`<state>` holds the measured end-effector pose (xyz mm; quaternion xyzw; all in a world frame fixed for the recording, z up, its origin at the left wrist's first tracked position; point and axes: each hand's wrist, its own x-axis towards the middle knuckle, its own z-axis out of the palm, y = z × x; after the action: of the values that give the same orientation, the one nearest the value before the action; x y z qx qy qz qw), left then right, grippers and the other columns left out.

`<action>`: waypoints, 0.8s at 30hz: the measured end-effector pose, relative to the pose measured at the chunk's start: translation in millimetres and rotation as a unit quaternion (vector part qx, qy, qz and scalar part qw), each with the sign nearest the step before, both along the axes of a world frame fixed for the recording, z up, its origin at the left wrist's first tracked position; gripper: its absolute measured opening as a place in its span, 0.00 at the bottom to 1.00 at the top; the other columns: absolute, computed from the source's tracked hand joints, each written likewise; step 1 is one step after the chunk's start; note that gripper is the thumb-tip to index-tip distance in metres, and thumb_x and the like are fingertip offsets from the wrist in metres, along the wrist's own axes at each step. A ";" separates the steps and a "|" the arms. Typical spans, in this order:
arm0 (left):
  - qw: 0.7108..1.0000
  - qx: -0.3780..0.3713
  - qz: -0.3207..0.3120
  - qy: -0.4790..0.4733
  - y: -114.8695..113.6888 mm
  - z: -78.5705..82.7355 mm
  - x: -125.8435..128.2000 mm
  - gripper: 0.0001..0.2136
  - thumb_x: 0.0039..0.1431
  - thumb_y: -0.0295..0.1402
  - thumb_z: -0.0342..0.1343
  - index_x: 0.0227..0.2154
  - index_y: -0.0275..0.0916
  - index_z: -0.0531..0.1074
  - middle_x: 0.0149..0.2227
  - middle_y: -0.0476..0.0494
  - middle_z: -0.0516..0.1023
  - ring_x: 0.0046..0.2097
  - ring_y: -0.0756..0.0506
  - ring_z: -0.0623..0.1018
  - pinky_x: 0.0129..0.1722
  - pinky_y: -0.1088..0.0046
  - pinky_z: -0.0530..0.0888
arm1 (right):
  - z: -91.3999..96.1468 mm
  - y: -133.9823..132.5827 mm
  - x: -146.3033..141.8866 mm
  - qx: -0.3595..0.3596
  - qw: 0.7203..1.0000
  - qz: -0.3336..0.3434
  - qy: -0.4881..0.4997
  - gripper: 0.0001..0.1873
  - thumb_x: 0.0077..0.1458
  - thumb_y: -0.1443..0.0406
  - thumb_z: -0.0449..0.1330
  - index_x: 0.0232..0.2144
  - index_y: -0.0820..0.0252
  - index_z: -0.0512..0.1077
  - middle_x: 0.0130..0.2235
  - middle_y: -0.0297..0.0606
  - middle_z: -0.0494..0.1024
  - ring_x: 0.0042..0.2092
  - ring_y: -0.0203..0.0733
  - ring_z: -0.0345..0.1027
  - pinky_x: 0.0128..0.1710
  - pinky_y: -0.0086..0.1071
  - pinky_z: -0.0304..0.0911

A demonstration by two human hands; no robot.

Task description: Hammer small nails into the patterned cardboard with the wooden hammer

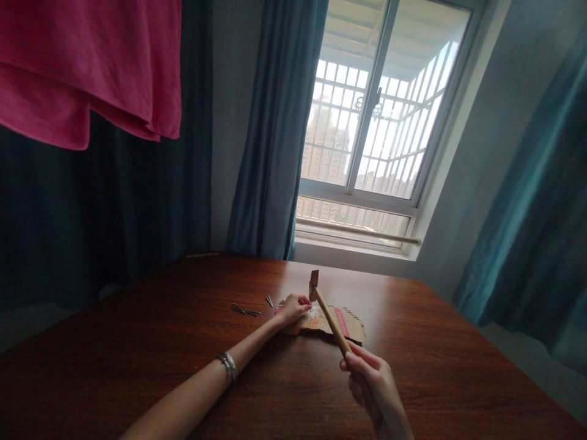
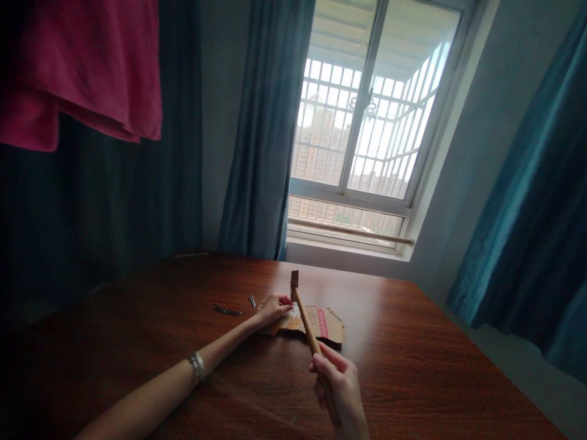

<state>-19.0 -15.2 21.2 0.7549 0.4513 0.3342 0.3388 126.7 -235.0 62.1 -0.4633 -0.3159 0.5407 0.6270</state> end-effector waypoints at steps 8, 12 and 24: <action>1.000 0.001 -0.015 -0.016 2.3 -3.2 0.6 0.11 0.43 0.36 0.56 0.27 0.33 0.75 0.28 0.44 0.77 0.32 0.47 0.74 0.32 0.75 0.66 | -1.7 1.6 2.8 -0.008 1.000 0.000 -0.019 0.29 0.36 0.57 0.66 0.41 0.69 0.70 0.22 0.35 0.71 0.12 0.26 0.54 0.09 0.21 0.43; 0.999 0.008 -0.026 -0.033 7.5 -10.5 2.1 0.11 0.43 0.36 0.55 0.27 0.33 0.75 0.28 0.44 0.77 0.32 0.47 0.74 0.32 0.75 0.67 | 0.5 0.6 2.8 -0.002 1.000 0.007 -0.023 0.29 0.37 0.57 0.66 0.41 0.69 0.70 0.22 0.34 0.72 0.12 0.25 0.53 0.09 0.22 0.43; 1.000 -0.010 -0.018 0.002 -14.9 18.1 -3.0 0.12 0.42 0.37 0.55 0.28 0.34 0.76 0.30 0.43 0.78 0.34 0.45 0.75 0.33 0.73 0.67 | -1.3 1.4 5.4 -0.001 1.000 0.002 -0.025 0.30 0.37 0.57 0.66 0.42 0.70 0.69 0.22 0.35 0.71 0.12 0.26 0.54 0.09 0.22 0.44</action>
<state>-22.0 -30.1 39.3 0.7602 0.4412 0.3220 0.3517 132.1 -233.7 60.8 -0.4768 -0.3314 0.5304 0.6176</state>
